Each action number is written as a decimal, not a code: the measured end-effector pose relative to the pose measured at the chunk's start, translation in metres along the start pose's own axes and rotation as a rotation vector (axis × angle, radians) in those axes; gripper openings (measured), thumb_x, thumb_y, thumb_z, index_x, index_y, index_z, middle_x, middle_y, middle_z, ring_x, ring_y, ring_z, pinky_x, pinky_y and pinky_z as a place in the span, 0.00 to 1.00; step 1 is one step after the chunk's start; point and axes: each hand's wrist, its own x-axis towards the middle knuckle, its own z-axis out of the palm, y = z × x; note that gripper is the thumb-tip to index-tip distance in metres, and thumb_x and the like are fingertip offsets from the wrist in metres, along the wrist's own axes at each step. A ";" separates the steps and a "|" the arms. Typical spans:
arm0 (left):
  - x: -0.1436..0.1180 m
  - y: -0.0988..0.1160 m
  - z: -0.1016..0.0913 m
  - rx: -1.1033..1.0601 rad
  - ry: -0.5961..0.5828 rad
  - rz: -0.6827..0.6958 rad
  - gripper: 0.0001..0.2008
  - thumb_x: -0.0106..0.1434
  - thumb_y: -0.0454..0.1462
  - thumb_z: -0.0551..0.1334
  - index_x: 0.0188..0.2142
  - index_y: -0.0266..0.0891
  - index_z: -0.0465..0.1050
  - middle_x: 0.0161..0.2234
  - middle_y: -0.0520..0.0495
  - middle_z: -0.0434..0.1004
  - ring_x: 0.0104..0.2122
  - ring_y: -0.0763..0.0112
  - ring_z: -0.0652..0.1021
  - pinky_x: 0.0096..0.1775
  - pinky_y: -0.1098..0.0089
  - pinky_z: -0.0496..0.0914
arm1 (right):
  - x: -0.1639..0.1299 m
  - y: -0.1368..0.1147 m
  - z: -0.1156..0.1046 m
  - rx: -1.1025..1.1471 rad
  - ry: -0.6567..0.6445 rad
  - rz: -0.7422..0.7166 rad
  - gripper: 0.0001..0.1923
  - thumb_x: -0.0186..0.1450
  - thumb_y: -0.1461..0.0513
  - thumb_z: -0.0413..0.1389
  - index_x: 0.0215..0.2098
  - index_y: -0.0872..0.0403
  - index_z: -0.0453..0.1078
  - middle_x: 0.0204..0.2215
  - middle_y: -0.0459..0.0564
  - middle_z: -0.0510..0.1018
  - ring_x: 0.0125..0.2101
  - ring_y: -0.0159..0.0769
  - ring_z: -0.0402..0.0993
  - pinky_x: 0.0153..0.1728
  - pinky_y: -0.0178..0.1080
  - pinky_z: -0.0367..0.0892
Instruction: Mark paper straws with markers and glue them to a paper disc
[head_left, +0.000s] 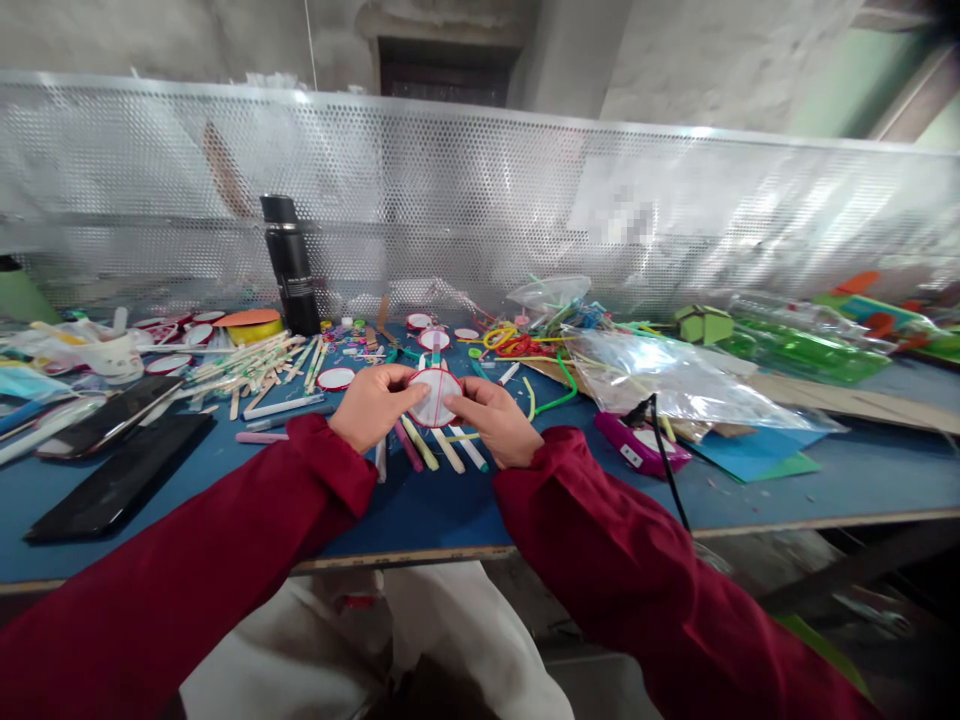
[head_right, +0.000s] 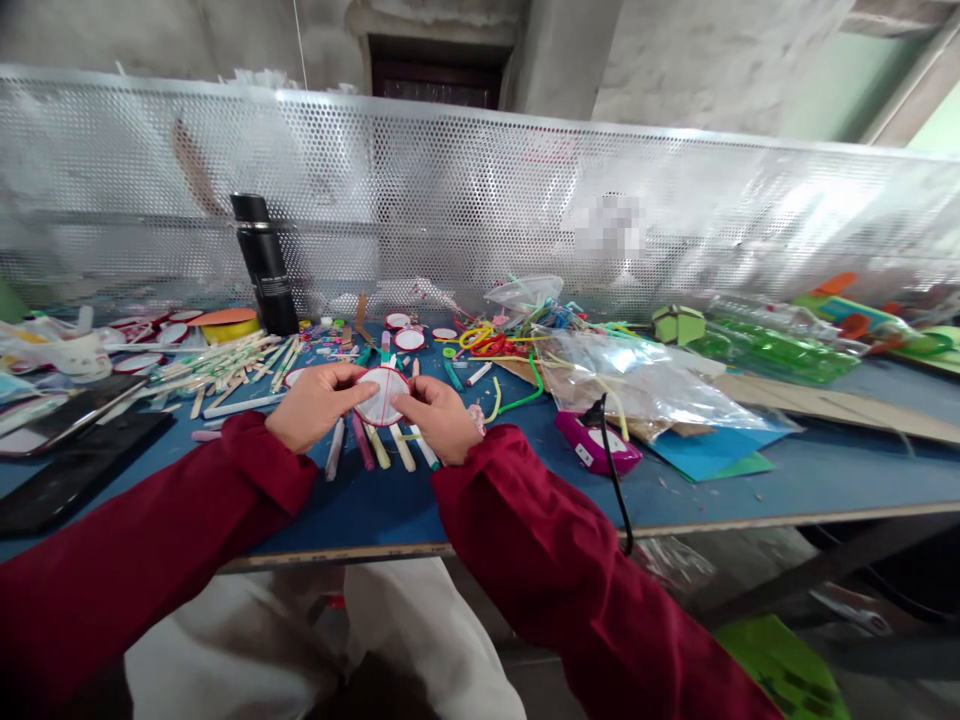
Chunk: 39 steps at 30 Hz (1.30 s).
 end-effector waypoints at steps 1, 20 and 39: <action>0.000 -0.001 0.000 -0.010 -0.003 -0.002 0.14 0.55 0.43 0.66 0.34 0.33 0.80 0.27 0.50 0.76 0.26 0.74 0.70 0.30 0.71 0.64 | 0.000 0.000 0.000 -0.003 0.001 0.000 0.15 0.54 0.51 0.65 0.31 0.53 0.72 0.25 0.42 0.74 0.27 0.31 0.67 0.32 0.37 0.63; -0.001 -0.001 0.004 -0.019 0.012 -0.015 0.13 0.53 0.43 0.67 0.32 0.34 0.78 0.24 0.53 0.74 0.24 0.75 0.69 0.29 0.72 0.65 | 0.001 -0.001 0.003 -0.019 0.001 0.005 0.14 0.53 0.53 0.65 0.30 0.52 0.70 0.24 0.41 0.74 0.27 0.32 0.68 0.31 0.37 0.64; 0.008 -0.008 -0.005 -0.261 0.140 -0.117 0.15 0.48 0.41 0.71 0.33 0.34 0.77 0.27 0.51 0.77 0.25 0.75 0.72 0.31 0.70 0.69 | -0.001 0.003 0.005 0.175 -0.025 0.084 0.20 0.55 0.45 0.65 0.32 0.52 0.75 0.29 0.46 0.79 0.31 0.32 0.71 0.32 0.35 0.64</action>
